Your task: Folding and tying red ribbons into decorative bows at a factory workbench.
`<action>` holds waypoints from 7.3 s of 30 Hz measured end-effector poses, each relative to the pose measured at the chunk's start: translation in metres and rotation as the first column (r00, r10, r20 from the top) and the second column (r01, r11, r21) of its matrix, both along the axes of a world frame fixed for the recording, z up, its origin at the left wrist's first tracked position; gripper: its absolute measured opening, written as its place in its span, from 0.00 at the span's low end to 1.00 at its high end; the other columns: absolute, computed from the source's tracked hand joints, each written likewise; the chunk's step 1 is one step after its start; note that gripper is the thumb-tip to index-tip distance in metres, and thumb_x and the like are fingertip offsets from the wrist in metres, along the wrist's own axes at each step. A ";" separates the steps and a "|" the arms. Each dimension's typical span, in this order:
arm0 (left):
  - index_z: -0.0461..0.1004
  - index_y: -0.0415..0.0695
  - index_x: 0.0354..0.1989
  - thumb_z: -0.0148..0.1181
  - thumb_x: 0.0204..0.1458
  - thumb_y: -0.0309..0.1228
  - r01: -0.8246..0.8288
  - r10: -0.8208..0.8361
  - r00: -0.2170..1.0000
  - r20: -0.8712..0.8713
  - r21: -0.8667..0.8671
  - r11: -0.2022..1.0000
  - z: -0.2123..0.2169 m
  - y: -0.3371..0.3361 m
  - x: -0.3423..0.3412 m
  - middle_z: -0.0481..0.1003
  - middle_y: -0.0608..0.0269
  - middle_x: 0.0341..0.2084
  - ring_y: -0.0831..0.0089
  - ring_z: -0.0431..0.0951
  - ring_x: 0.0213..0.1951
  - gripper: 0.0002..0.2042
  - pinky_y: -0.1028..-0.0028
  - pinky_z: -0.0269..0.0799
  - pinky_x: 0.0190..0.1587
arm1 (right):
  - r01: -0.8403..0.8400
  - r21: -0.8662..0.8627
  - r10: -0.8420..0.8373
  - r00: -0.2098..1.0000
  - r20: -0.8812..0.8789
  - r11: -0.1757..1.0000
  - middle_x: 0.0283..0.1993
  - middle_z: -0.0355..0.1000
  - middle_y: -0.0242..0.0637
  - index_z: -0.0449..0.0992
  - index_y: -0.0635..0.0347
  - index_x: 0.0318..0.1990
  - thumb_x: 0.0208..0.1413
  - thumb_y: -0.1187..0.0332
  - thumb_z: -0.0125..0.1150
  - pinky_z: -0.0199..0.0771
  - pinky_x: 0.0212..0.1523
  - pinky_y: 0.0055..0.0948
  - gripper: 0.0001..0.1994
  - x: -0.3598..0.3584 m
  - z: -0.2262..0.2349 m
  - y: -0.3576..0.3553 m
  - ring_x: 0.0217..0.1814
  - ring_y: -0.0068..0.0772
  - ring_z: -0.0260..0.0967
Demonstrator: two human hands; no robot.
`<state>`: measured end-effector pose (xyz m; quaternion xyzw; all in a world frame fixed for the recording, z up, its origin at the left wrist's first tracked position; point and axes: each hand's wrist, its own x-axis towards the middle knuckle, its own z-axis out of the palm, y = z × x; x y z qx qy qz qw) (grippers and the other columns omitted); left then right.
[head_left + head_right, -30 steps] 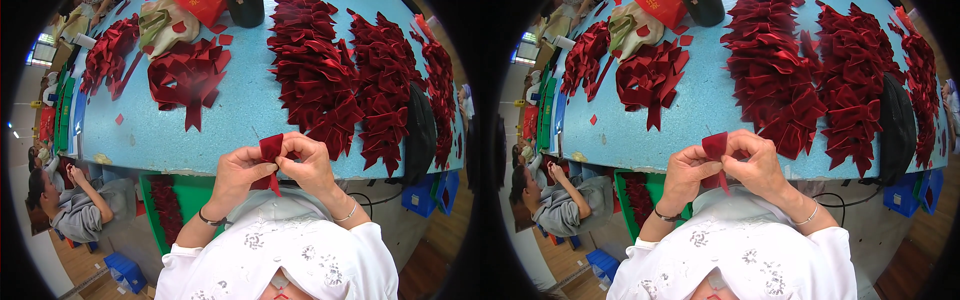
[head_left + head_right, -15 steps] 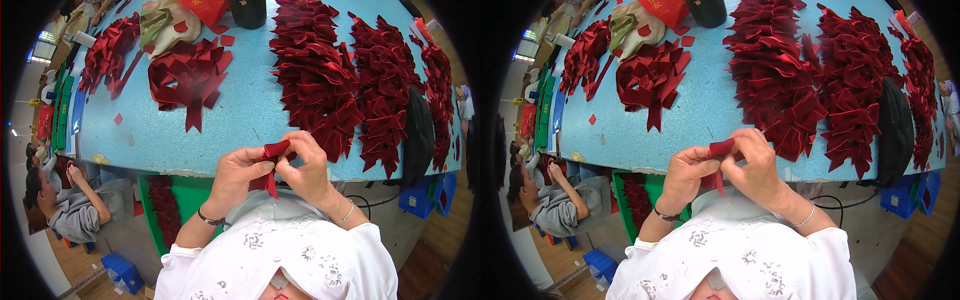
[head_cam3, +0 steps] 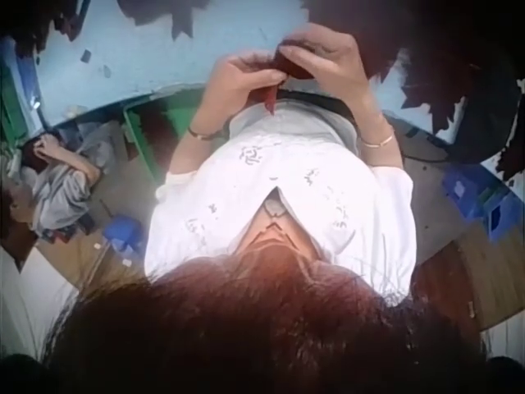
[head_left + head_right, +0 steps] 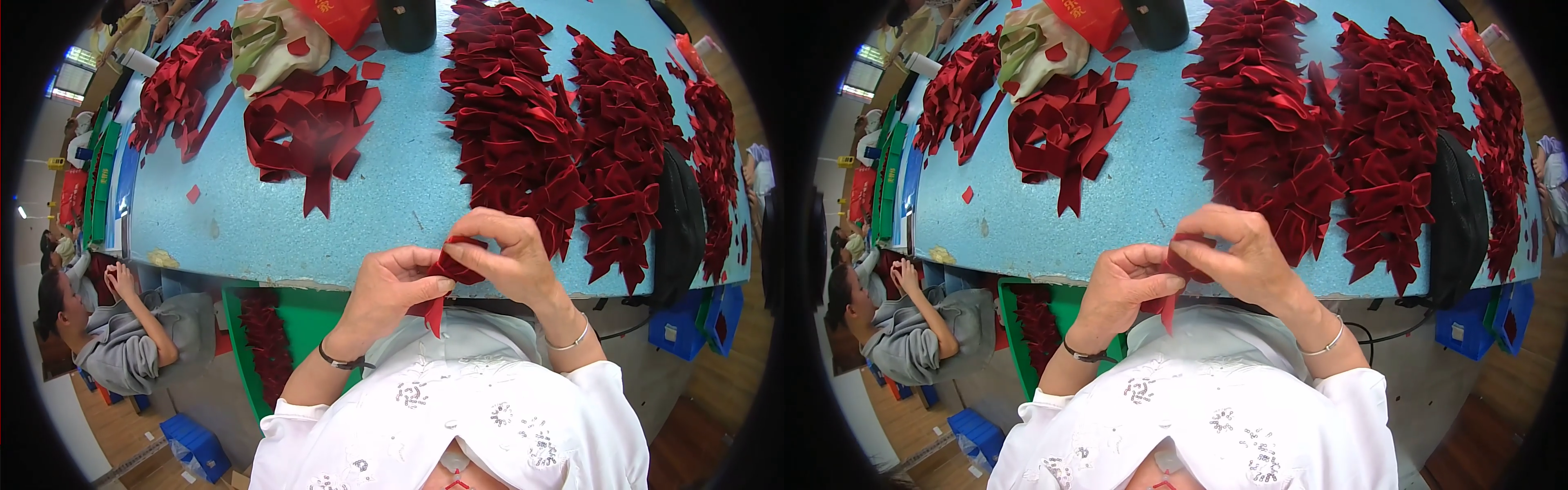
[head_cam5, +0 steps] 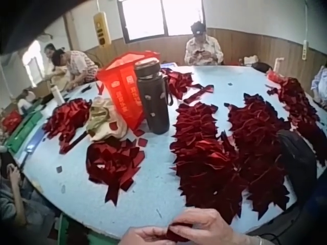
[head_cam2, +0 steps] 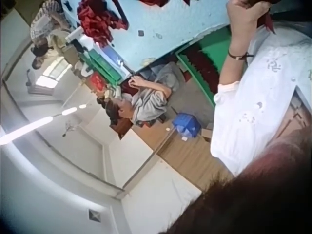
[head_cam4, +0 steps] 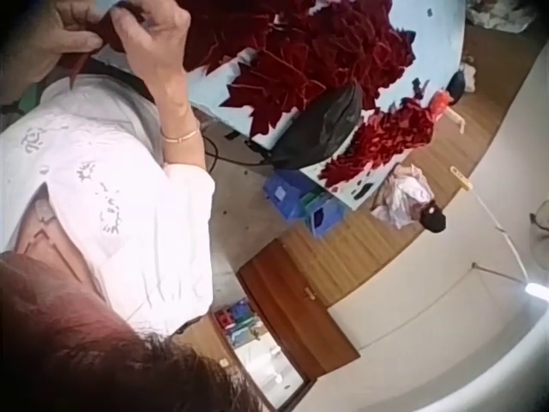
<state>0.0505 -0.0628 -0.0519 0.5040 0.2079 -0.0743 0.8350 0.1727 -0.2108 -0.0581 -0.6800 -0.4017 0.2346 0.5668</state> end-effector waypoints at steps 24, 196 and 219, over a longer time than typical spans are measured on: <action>0.73 0.34 0.42 0.61 0.45 0.17 -0.009 0.005 0.999 -0.045 -0.083 0.996 -0.001 0.014 0.004 0.76 0.60 0.32 0.78 0.76 0.31 0.13 0.79 0.75 0.34 | 0.313 0.057 -0.204 0.733 -0.649 0.948 0.24 0.69 0.25 0.76 0.66 0.35 0.54 0.74 0.58 0.53 0.17 0.12 0.04 -0.014 -0.015 0.008 0.19 0.10 0.56; 0.70 0.36 0.39 0.53 0.57 0.28 0.007 -0.051 0.971 0.235 0.186 0.983 0.011 -0.012 0.018 0.74 0.65 0.32 0.81 0.73 0.34 0.08 0.80 0.70 0.39 | 0.162 0.247 -0.118 0.976 -0.186 0.955 0.28 0.71 0.36 0.73 0.67 0.32 0.40 0.82 0.61 0.69 0.28 0.17 0.09 -0.008 0.011 -0.014 0.28 0.19 0.70; 0.72 0.37 0.36 0.56 0.55 0.31 -0.047 -0.051 0.971 0.235 0.392 0.919 0.008 -0.025 0.012 0.73 0.70 0.28 0.85 0.70 0.31 0.09 0.83 0.68 0.35 | 0.144 0.338 -0.238 0.937 0.256 0.930 0.27 0.71 0.37 0.71 0.66 0.31 0.38 0.86 0.54 0.72 0.26 0.21 0.10 -0.012 0.008 -0.017 0.26 0.25 0.71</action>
